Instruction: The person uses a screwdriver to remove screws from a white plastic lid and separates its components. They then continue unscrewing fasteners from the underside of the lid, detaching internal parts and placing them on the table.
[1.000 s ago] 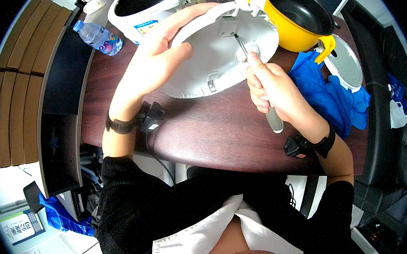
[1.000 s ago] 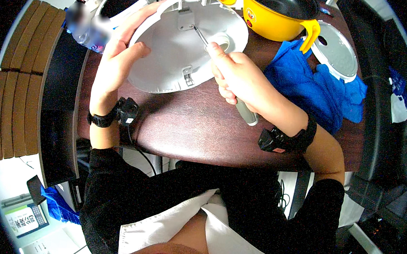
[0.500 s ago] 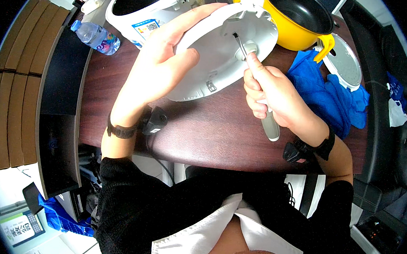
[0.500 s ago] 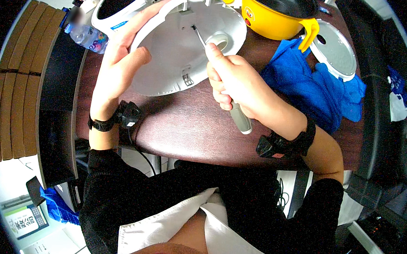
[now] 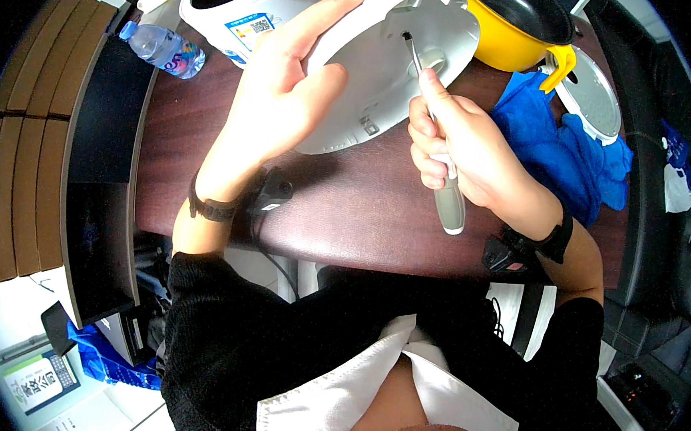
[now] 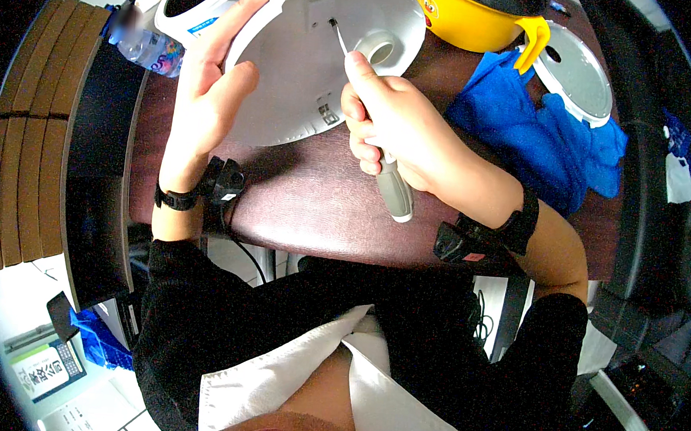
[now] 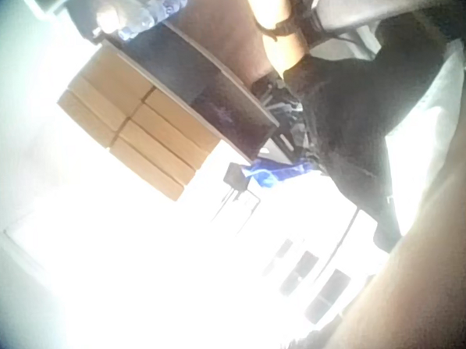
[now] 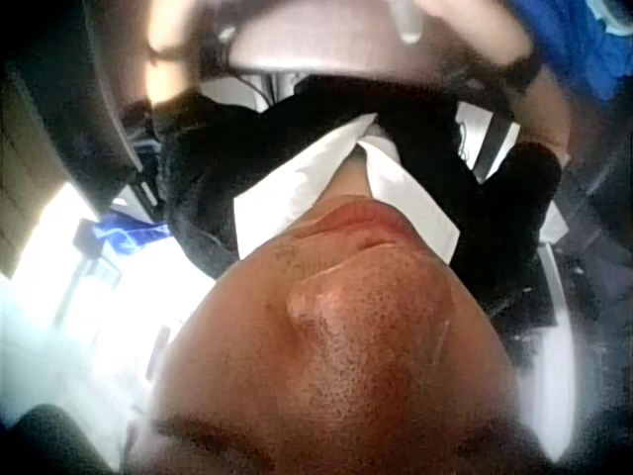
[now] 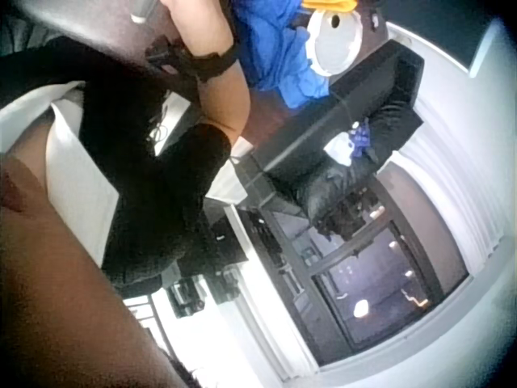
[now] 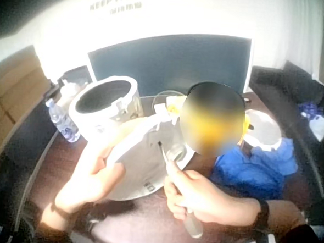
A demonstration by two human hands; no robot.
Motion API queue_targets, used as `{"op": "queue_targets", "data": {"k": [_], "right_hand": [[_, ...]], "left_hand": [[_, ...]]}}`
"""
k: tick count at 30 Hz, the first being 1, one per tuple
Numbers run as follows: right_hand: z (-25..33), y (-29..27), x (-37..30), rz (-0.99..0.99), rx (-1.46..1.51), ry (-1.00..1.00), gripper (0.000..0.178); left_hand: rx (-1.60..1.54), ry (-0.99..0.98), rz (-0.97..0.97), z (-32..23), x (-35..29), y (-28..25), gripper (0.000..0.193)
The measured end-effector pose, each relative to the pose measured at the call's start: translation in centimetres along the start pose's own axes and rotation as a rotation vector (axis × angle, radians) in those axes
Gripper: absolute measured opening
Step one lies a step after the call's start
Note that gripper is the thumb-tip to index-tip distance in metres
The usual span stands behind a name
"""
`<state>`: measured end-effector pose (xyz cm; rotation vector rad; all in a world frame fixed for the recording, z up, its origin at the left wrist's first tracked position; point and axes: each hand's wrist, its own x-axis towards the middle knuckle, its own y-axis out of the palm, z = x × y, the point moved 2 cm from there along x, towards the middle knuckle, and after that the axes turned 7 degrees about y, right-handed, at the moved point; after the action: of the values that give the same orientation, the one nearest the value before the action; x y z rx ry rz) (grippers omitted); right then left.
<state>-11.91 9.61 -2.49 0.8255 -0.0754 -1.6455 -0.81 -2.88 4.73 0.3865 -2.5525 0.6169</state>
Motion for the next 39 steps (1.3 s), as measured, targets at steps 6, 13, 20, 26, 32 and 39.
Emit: {"op": "queue_targets", "data": {"k": [6, 13, 20, 26, 32, 39], "right_hand": [[0.1, -0.5, 0.2, -0.086, -0.148, -0.050, 0.050], [2.1, -3.3, 0.9, -0.674, -1.254, -0.694, 0.049], [5.4, -3.7, -1.8, -0.829, -1.744, -0.914, 0.043], [1.3, -4.8, -0.6, -0.189, -0.365, -0.133, 0.056], [0.2, -2.1, -0.5, -0.037, -0.103, -0.004, 0.051], [0.4, -0.5, -0.8, 0.007, 0.053, 0.089, 0.051]], "left_hand": [[-0.119, -0.012, -0.014, 0.0, -0.2, 0.2, 0.062], [0.026, -0.007, -0.004, 1.0, -0.3, -0.3, 0.063], [0.228, 0.026, -0.050, 1.2, -0.3, -0.2, 0.057], [0.238, 0.041, -0.039, 1.2, -0.1, -0.7, 0.056], [0.198, -0.028, 0.013, 1.6, -0.2, -0.7, 0.065], [0.157, -0.002, -0.039, 1.1, -0.3, -0.4, 0.058]]}}
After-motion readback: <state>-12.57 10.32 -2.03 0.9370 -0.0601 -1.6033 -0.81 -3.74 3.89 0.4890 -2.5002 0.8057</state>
